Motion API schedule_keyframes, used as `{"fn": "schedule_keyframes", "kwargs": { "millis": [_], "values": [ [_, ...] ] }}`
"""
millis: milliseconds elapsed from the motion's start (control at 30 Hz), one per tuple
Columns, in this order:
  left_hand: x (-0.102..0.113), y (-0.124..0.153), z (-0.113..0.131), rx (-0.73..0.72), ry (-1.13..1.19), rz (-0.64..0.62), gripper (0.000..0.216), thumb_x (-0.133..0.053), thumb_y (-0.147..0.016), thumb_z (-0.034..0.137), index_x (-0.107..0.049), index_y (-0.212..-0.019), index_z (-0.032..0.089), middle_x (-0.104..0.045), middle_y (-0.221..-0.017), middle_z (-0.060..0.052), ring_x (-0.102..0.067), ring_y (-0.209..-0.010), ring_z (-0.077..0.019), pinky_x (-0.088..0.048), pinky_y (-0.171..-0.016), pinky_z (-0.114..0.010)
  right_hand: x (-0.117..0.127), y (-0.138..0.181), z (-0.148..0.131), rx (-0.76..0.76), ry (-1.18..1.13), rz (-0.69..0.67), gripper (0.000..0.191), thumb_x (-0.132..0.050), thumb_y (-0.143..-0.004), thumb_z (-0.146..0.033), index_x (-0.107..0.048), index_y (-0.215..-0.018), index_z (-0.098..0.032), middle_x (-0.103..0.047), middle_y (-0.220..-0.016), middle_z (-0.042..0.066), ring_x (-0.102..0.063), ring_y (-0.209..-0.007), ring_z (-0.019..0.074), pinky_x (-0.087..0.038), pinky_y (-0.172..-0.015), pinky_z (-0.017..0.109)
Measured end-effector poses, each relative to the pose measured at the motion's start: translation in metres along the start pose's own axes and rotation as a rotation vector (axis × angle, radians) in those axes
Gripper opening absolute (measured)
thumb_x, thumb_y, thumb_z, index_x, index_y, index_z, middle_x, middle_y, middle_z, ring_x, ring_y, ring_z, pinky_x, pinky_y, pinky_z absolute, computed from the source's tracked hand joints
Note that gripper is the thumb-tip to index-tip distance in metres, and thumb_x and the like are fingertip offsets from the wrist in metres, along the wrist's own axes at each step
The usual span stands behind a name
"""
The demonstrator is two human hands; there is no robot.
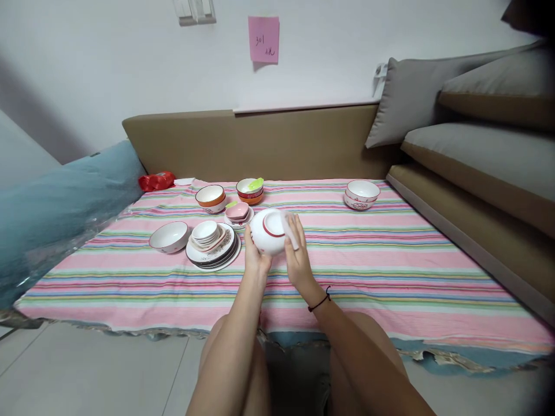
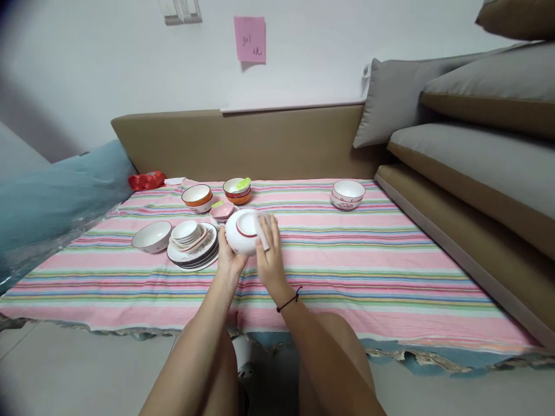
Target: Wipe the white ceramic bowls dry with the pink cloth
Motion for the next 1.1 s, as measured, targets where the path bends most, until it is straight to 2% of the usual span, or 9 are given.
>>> {"fn": "schedule_keyframes", "kwargs": {
  "millis": [100,200,300,400,567,767,900,1000,1100],
  "values": [
    [-0.004,0.001,-0.004,-0.004,-0.047,-0.043,0.043,-0.052,-0.09,0.044,-0.063,-0.123,0.018,-0.073,-0.108,-0.008,-0.067,-0.105,-0.0226,-0.048,-0.1,-0.036,0.013,-0.009,0.022,-0.16,-0.268,0.11,0.051,-0.031,-0.098,-0.044,-0.039,-0.146,-0.026,-0.038,-0.154,0.002,-0.027,-0.145,0.0193,-0.017,-0.121,0.044],
    [-0.008,0.001,-0.005,-0.035,-0.116,-0.106,0.038,-0.06,-0.086,0.038,-0.065,-0.117,0.017,-0.074,-0.105,-0.006,-0.068,-0.102,-0.0202,-0.048,-0.1,-0.032,0.019,-0.008,0.052,-0.406,-0.524,0.225,0.052,-0.036,-0.095,-0.048,-0.052,-0.136,-0.02,-0.058,-0.136,0.005,-0.045,-0.134,0.0201,-0.031,-0.116,0.042],
    [-0.009,0.0,-0.004,-0.061,-0.21,-0.141,0.035,-0.07,-0.078,0.033,-0.068,-0.107,0.015,-0.075,-0.096,-0.006,-0.069,-0.098,-0.0206,-0.049,-0.097,-0.031,0.02,0.005,0.076,-0.66,-0.681,0.331,0.048,-0.04,-0.091,-0.05,-0.062,-0.119,-0.018,-0.072,-0.105,0.003,-0.064,-0.108,0.0216,-0.052,-0.093,0.038],
    [-0.009,0.0,-0.004,-0.063,-0.265,-0.163,0.033,-0.076,-0.07,0.032,-0.07,-0.097,0.013,-0.075,-0.089,-0.006,-0.07,-0.097,-0.0229,-0.051,-0.095,-0.032,0.018,0.018,0.086,-0.807,-0.781,0.393,0.041,-0.044,-0.088,-0.05,-0.065,-0.104,-0.018,-0.072,-0.082,0.0,-0.068,-0.081,0.0202,-0.056,-0.066,0.031],
    [-0.008,0.001,-0.005,-0.074,-0.195,-0.141,0.034,-0.075,-0.071,0.033,-0.07,-0.098,0.013,-0.075,-0.092,-0.007,-0.07,-0.095,-0.0221,-0.05,-0.094,-0.033,0.013,0.027,0.093,-0.882,-0.94,0.511,0.03,-0.044,-0.089,-0.041,-0.063,-0.098,-0.02,-0.073,-0.081,-0.004,-0.067,-0.076,0.0144,-0.054,-0.066,0.024],
    [-0.007,0.004,-0.003,-0.136,-0.107,-0.086,0.033,-0.073,-0.074,0.036,-0.069,-0.098,0.015,-0.075,-0.093,-0.007,-0.069,-0.093,-0.0205,-0.052,-0.088,-0.03,-0.016,0.035,0.096,-0.991,-1.069,0.436,0.029,-0.04,-0.09,-0.034,-0.064,-0.092,-0.02,-0.074,-0.085,-0.002,-0.068,-0.082,0.0151,-0.055,-0.072,0.025],
    [-0.01,0.01,0.002,-0.203,-0.237,-0.082,0.034,-0.078,-0.067,0.04,-0.07,-0.089,0.015,-0.074,-0.084,-0.004,-0.069,-0.078,-0.0167,-0.052,-0.075,-0.026,-0.028,0.039,0.096,-1.06,-1.13,0.4,0.031,-0.035,-0.09,-0.034,-0.063,-0.09,-0.021,-0.073,-0.083,-0.001,-0.068,-0.08,0.0173,-0.057,-0.073,0.031],
    [-0.02,0.014,-0.005,-0.159,-0.404,-0.148,0.036,-0.08,-0.063,0.042,-0.07,-0.083,0.014,-0.071,-0.076,-0.003,-0.064,-0.065,-0.0137,-0.049,-0.064,-0.023,-0.03,0.04,0.101,-1.096,-1.154,0.357,0.031,-0.037,-0.089,-0.04,-0.062,-0.089,-0.022,-0.072,-0.08,0.0,-0.068,-0.081,0.0209,-0.057,-0.074,0.037],
    [-0.025,0.013,-0.009,-0.097,-0.487,-0.183,0.038,-0.079,-0.062,0.046,-0.069,-0.08,0.014,-0.069,-0.07,-0.002,-0.061,-0.058,-0.0133,-0.045,-0.057,-0.024,-0.023,0.038,0.111,-1.071,-1.117,0.292,0.027,-0.038,-0.087,-0.036,-0.061,-0.087,-0.022,-0.071,-0.074,0.001,-0.067,-0.079,0.023,-0.057,-0.073,0.042]
  ]
}}
Point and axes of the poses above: each hand's wrist, its own y-axis away from the middle knuckle, its own x-axis out of the back of the hand, z = x × y, the point moved 10 cm from there along -y, towards the middle knuckle
